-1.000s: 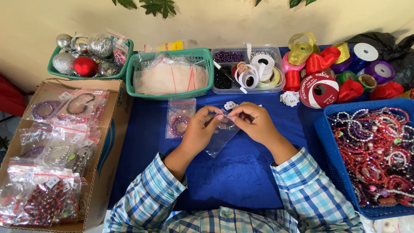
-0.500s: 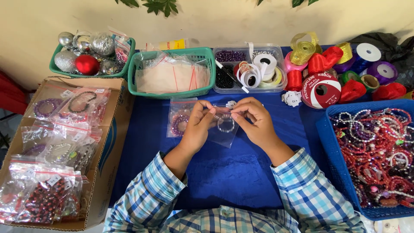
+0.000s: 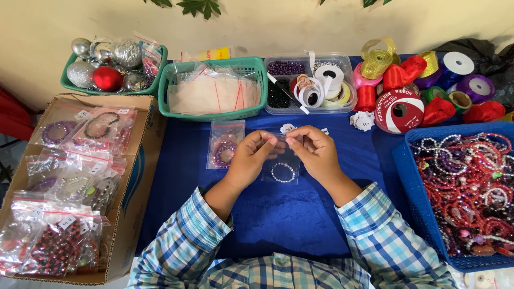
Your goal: Packing beaded bracelets into small individual plastic bags.
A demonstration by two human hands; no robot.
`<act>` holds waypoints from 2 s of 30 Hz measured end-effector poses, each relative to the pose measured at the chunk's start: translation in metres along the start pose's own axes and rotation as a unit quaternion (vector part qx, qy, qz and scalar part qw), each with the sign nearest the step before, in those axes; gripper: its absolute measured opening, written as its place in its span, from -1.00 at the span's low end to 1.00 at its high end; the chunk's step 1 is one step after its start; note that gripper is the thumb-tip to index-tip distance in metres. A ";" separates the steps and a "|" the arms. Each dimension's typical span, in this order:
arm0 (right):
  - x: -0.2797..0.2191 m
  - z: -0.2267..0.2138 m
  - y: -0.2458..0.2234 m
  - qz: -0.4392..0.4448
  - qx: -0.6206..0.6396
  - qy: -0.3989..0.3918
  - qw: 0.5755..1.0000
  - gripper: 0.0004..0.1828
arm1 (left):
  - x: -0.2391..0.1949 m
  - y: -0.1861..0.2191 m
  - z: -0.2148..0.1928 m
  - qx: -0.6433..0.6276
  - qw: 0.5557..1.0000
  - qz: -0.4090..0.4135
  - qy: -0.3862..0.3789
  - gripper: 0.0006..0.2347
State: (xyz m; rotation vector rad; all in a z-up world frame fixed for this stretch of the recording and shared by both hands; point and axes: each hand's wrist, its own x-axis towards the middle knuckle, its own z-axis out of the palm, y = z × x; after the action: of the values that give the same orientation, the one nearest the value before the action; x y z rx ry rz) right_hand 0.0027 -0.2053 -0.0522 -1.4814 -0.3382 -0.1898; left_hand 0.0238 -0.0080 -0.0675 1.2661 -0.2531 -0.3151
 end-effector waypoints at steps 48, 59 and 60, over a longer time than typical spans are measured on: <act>0.017 -0.011 0.028 -0.009 0.055 0.122 0.991 -0.81 | -0.036 0.054 -0.078 0.096 0.978 0.079 0.165 -0.53; 0.016 -0.011 0.023 -0.008 0.011 0.126 0.992 -0.78 | -0.059 0.073 -0.057 0.564 0.745 0.248 0.257 -0.57; 0.016 -0.011 0.023 -0.007 0.005 0.130 0.992 -0.78 | -0.061 0.070 -0.058 0.599 0.716 0.260 0.247 -0.67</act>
State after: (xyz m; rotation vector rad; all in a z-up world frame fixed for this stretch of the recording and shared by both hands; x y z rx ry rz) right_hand 0.0262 -0.2134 -0.0688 -1.4259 -0.1389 -0.3875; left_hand -0.0059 0.0844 -0.0174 2.4096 -0.3473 0.8462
